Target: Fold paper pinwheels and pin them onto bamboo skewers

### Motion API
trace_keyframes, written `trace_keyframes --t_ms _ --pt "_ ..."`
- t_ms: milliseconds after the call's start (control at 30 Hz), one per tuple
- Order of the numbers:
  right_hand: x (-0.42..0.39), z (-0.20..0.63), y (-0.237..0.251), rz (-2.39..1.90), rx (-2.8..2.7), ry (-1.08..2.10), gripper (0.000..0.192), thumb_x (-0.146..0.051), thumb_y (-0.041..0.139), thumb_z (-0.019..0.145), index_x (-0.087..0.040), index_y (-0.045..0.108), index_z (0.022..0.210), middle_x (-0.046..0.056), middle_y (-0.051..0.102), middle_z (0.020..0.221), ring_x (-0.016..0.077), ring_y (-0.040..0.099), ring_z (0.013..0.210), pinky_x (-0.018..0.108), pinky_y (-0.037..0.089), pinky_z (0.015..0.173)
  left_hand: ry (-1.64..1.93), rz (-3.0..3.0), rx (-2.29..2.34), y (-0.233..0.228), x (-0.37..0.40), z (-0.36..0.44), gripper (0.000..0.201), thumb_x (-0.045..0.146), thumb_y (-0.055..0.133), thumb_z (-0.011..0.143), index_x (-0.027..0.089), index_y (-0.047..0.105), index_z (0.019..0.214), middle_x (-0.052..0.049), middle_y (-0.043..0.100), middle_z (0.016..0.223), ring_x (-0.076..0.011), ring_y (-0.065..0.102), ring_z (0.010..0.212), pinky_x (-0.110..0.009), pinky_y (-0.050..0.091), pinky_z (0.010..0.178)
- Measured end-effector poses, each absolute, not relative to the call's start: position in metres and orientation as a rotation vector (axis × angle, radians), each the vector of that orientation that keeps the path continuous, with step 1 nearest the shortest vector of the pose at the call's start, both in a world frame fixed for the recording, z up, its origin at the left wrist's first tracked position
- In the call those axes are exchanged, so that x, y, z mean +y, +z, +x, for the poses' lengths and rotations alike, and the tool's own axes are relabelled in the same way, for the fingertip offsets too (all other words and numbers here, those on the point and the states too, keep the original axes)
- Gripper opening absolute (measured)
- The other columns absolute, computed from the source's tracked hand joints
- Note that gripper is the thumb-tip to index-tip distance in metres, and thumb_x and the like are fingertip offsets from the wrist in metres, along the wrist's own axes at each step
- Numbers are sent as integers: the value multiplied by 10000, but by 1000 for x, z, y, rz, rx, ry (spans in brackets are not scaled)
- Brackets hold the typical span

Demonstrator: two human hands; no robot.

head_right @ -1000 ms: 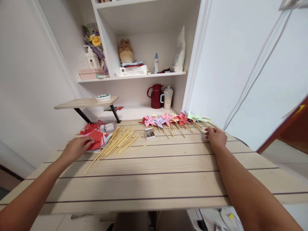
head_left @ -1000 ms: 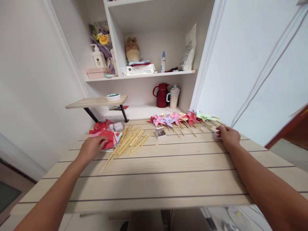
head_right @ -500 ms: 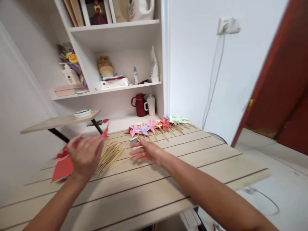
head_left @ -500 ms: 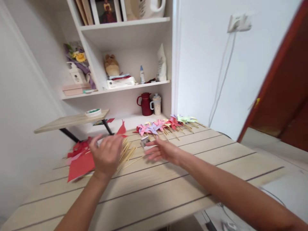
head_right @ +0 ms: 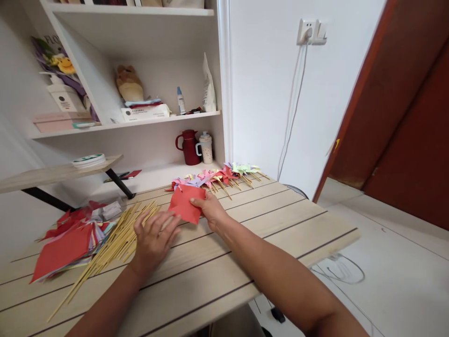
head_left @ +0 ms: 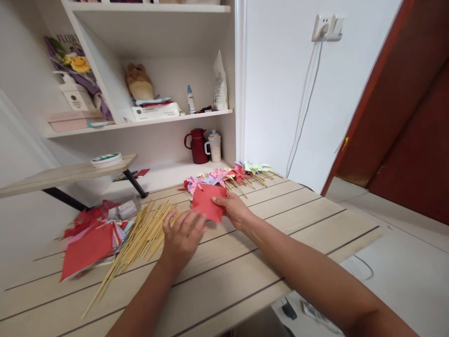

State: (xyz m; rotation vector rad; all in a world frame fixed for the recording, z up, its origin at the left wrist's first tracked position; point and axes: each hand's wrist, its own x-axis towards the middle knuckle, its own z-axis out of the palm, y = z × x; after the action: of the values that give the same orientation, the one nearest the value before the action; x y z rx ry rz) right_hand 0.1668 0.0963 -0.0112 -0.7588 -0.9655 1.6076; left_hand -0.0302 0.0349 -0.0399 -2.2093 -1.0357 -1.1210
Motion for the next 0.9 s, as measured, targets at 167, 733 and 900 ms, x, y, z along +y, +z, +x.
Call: trace_keyframes --t_ms 167,733,900 --pt "102 170 -11 -777 -1007 1488 318 -334 849 663 -180 690 892 43 773 869 186 677 728 279 497 643 -1786 -1911 -1517 -36 38 -38 357 425 477 1006 226 637 1256 -124 664 1166 -242 654 1044 -436 479 1007" --pt "87 158 -22 -643 -1251 1564 422 -520 848 703 -162 740 898 39 751 799 154 617 665 285 482 662 -3165 -2377 -1768 -35 34 -22 535 565 712 855 199 657 1242 -135 713 1227 -258 678 1135 -393 550 957" --pt "82 156 -25 -658 -1349 1563 360 -503 812 752 -170 742 870 32 741 782 158 617 653 286 485 643 -3115 -2525 -1864 -35 30 -17 506 480 807 788 207 700 1201 -116 771 1088 -271 719 1066 -408 562 937"
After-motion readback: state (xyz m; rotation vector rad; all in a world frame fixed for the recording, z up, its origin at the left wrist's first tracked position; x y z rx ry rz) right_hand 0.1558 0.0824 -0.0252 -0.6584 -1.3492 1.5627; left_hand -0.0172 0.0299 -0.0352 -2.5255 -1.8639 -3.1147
